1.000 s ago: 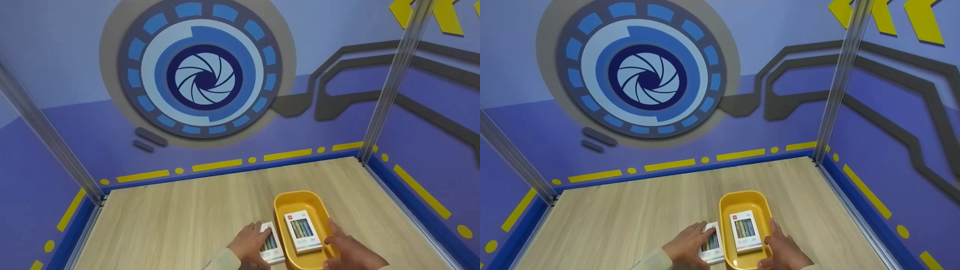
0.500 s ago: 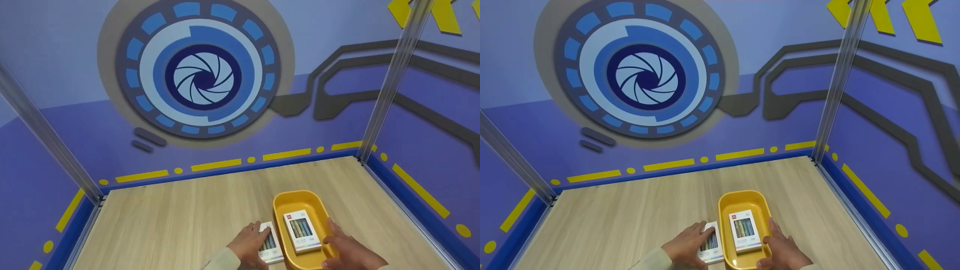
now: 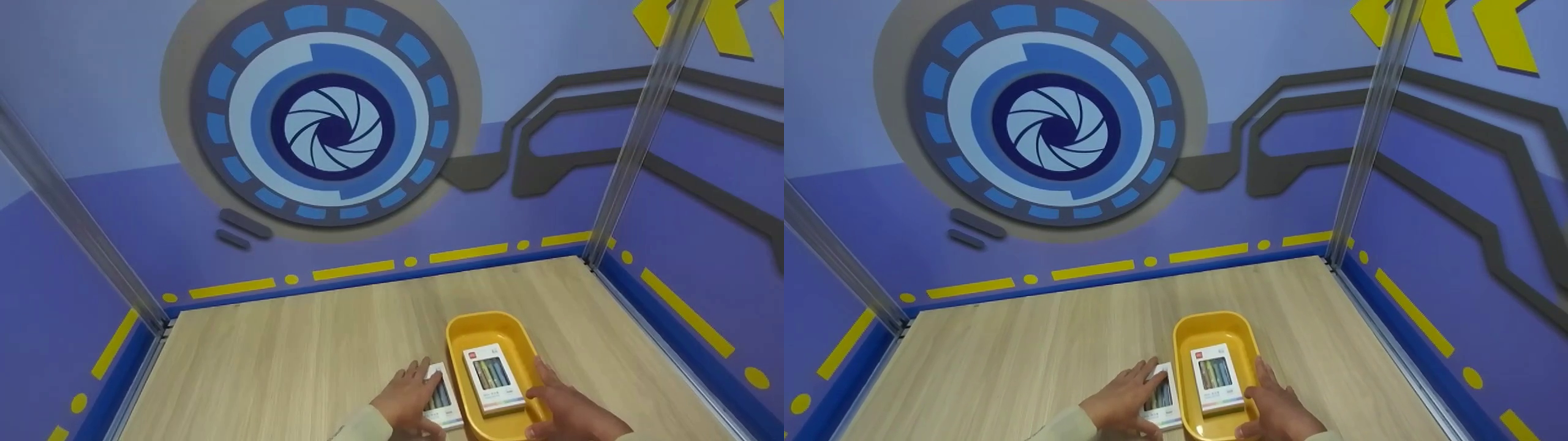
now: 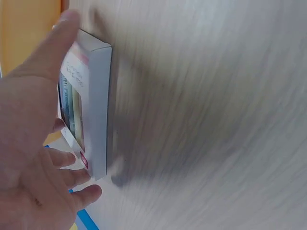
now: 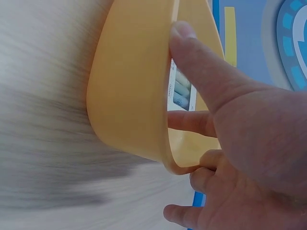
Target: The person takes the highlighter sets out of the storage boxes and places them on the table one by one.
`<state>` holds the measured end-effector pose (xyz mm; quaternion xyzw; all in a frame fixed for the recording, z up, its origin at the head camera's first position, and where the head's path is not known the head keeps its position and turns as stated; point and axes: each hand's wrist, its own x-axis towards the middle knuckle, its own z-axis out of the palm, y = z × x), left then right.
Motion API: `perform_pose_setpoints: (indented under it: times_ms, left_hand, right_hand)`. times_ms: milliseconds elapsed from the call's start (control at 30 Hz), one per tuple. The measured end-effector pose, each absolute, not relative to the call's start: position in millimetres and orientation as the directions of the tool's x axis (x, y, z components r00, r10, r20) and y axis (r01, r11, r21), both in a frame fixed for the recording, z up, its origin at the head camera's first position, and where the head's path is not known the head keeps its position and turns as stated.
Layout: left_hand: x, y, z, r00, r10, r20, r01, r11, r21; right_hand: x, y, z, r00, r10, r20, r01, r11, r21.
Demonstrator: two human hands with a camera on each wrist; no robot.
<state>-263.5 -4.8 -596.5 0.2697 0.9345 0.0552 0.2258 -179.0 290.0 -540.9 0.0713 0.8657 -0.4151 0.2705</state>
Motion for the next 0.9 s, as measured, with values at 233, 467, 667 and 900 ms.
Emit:
perform_pose_setpoints:
  times_ms: [233,467,667,900]
  left_hand:
    - [-264,-1,-589,-0.796,0.482,-0.366,0.442,0.876,0.193]
    - [-265,0,-582,-0.809,0.495,-0.317,0.468,0.869,0.161]
    - [-267,2,-579,-0.812,0.498,-0.303,0.469,0.867,0.167]
    - [-268,0,-572,-0.814,0.521,-0.257,0.51,0.853,0.115]
  right_hand:
    - [-182,289,-540,-0.857,-0.126,-0.5,0.269,0.719,-0.641]
    - [-183,289,-540,-0.849,-0.124,-0.513,0.275,0.726,-0.631]
    - [-183,290,-541,-0.86,-0.118,-0.496,0.277,0.708,-0.65]
    - [-188,287,-543,-0.861,-0.079,-0.502,0.315,0.693,-0.649]
